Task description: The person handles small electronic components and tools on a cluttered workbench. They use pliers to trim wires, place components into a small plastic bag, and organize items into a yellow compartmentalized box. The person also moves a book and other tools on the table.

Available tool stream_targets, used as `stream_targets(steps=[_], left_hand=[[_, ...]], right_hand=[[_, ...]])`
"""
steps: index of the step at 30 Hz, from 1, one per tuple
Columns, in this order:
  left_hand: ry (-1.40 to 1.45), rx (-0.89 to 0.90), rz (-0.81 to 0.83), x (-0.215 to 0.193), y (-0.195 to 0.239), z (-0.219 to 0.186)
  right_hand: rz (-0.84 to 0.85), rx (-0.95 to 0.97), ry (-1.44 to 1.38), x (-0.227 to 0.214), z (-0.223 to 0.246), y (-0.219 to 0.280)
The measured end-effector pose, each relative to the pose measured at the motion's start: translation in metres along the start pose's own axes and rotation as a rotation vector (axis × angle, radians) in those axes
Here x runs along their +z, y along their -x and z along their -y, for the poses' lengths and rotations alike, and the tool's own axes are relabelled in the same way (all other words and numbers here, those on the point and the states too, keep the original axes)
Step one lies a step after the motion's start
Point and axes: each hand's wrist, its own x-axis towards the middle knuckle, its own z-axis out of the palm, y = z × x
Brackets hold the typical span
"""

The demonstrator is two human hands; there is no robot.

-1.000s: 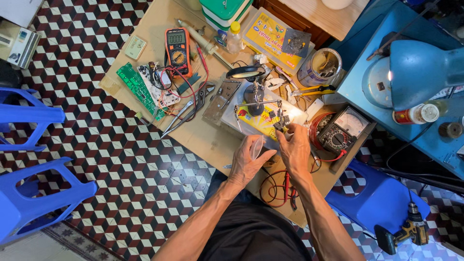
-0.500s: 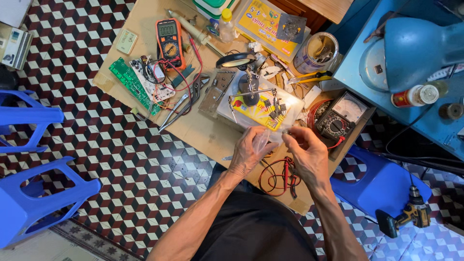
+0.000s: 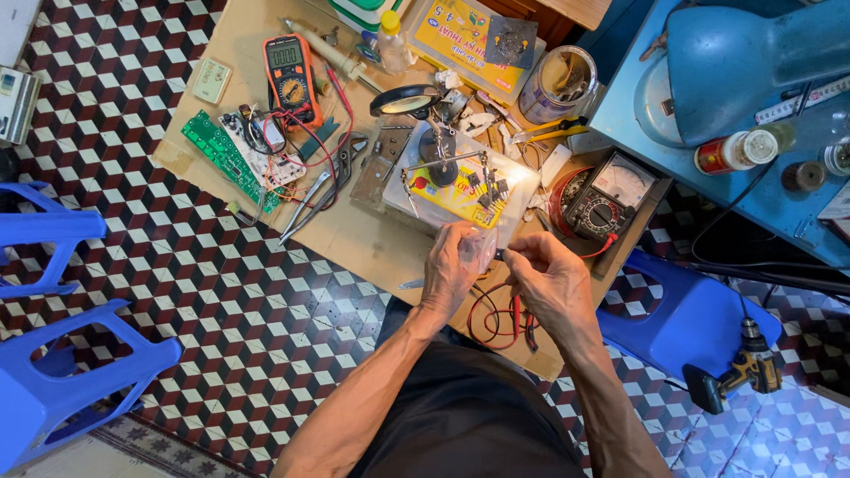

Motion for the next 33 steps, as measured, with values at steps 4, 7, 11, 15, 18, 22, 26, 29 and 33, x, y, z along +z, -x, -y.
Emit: stream_targets(steps=[4, 7, 11, 15, 18, 22, 26, 29, 33], left_hand=[[-0.015, -0.001, 0.031, 0.001, -0.001, -0.003], [-0.076, 0.067, 0.034, 0.003, -0.002, -0.005], [-0.056, 0.028, 0.050, 0.004, 0.002, -0.006], [0.075, -0.148, 0.045, 0.006, 0.008, -0.003], [0.037, -0.211, -0.031, 0.000, 0.007, 0.002], [0.041, -0.248, -0.046, -0.018, 0.012, 0.004], [0.055, -0.321, -0.013, -0.032, 0.008, 0.002], [0.031, -0.283, 0.001, -0.035, 0.005, 0.001], [0.009, -0.240, 0.019, -0.037, 0.002, 0.003]], right_hand=[[0.006, 0.023, 0.039, 0.000, 0.001, -0.002], [-0.038, 0.000, 0.033, 0.003, -0.001, -0.002], [-0.093, -0.142, 0.230, 0.008, -0.003, 0.003], [-0.096, -0.295, 0.163, 0.007, -0.014, 0.009], [-0.200, -0.182, 0.099, 0.007, -0.026, -0.015], [-0.239, -0.449, 0.474, 0.019, -0.044, -0.081], [-0.306, -0.491, 0.619, 0.042, -0.061, -0.117], [-0.325, -0.460, 0.664, 0.051, -0.069, -0.121], [-0.374, -0.552, 0.629, 0.051, -0.074, -0.115]])
